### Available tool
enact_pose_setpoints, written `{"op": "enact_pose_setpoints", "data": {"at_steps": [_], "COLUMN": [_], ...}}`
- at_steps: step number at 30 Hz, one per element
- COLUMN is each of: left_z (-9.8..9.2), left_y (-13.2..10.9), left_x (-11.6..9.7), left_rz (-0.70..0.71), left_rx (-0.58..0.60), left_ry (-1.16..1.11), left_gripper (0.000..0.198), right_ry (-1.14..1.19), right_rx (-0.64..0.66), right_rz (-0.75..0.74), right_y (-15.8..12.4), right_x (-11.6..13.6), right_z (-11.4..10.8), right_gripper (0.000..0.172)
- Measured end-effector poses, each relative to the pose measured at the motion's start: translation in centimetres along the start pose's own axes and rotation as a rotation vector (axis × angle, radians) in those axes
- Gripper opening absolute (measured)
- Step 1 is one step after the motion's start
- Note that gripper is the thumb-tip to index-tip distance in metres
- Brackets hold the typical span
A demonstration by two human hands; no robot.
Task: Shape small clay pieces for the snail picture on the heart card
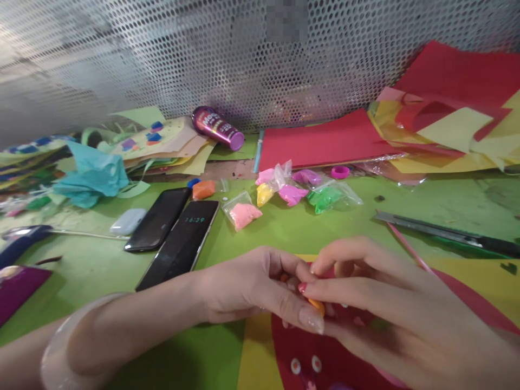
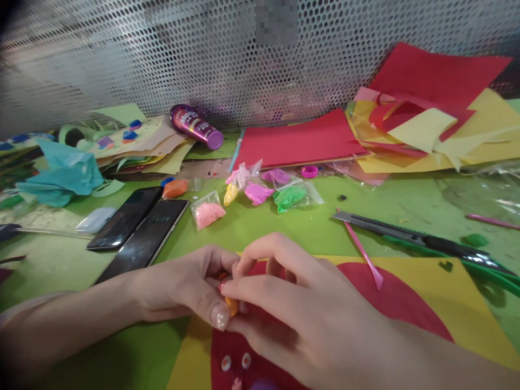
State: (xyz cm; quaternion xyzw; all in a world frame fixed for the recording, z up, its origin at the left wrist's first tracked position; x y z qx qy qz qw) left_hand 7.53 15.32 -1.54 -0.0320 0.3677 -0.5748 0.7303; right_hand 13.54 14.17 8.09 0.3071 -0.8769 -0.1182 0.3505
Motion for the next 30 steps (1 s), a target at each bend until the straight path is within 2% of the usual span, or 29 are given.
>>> {"op": "enact_pose_setpoints", "data": {"at_steps": [5, 8, 12, 14, 16, 20, 21, 23, 26, 27, 30], "left_z": [0.1, -0.4, -2.0, -2.0, -1.7, -1.5, -1.3, 0.3, 2.3, 2.5, 3.6], "left_y": [0.0, -0.5, -2.3, -3.5, -4.6, -5.8, -6.3, -7.0, -7.3, -7.1, -7.2], "left_x": [0.2, -0.8, -5.3, -7.2, -8.2, -7.3, -7.1, -6.5, -4.6, -3.9, -3.0], "left_rz": [-0.013, 0.031, 0.329, 0.474, 0.553, 0.542, 0.584, 0.724, 0.874, 0.882, 1.04], "left_rx": [0.02, -0.017, -0.229, -0.298, -0.377, -0.473, -0.484, -0.432, -0.32, -0.3, -0.265], "left_ry": [0.011, 0.057, 0.19, 0.296, 0.487, 0.838, 0.928, 1.201, 1.585, 1.683, 1.85], "left_gripper": [0.024, 0.035, 0.026, 0.026, 0.026, 0.025, 0.021, 0.014, 0.02, 0.023, 0.022], "right_ry": [0.002, -0.029, -0.151, -0.232, -0.285, -0.327, -0.341, -0.361, -0.351, -0.353, -0.397], "right_rx": [0.03, -0.004, -0.034, -0.043, -0.039, 0.113, 0.147, 0.191, 0.243, 0.25, 0.251], "right_rz": [0.01, 0.006, 0.033, 0.069, 0.089, 0.11, 0.128, 0.169, 0.22, 0.228, 0.212], "right_y": [0.2, 0.3, 0.4, 0.4, 0.4, 0.2, 0.1, 0.0, -0.2, -0.1, 0.1], "right_x": [-0.1, 0.0, -0.5, -1.2, -1.8, -2.7, -2.9, -3.2, -3.5, -3.6, -3.5], "right_z": [0.2, -0.5, -1.0, -1.0, -0.8, 1.0, 1.4, 2.0, 2.7, 2.9, 3.3], "right_gripper": [0.022, 0.019, 0.012, 0.008, 0.008, 0.018, 0.019, 0.019, 0.021, 0.021, 0.021]}}
Point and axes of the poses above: each hand's wrist, its own y-axis towards the middle knuckle, its own z-axis out of the palm, x = y × z, the point moved 10 cm from there along y, towards the middle knuckle, and after that the axes turned 12 degrees about -y, right-handed, at the moved point
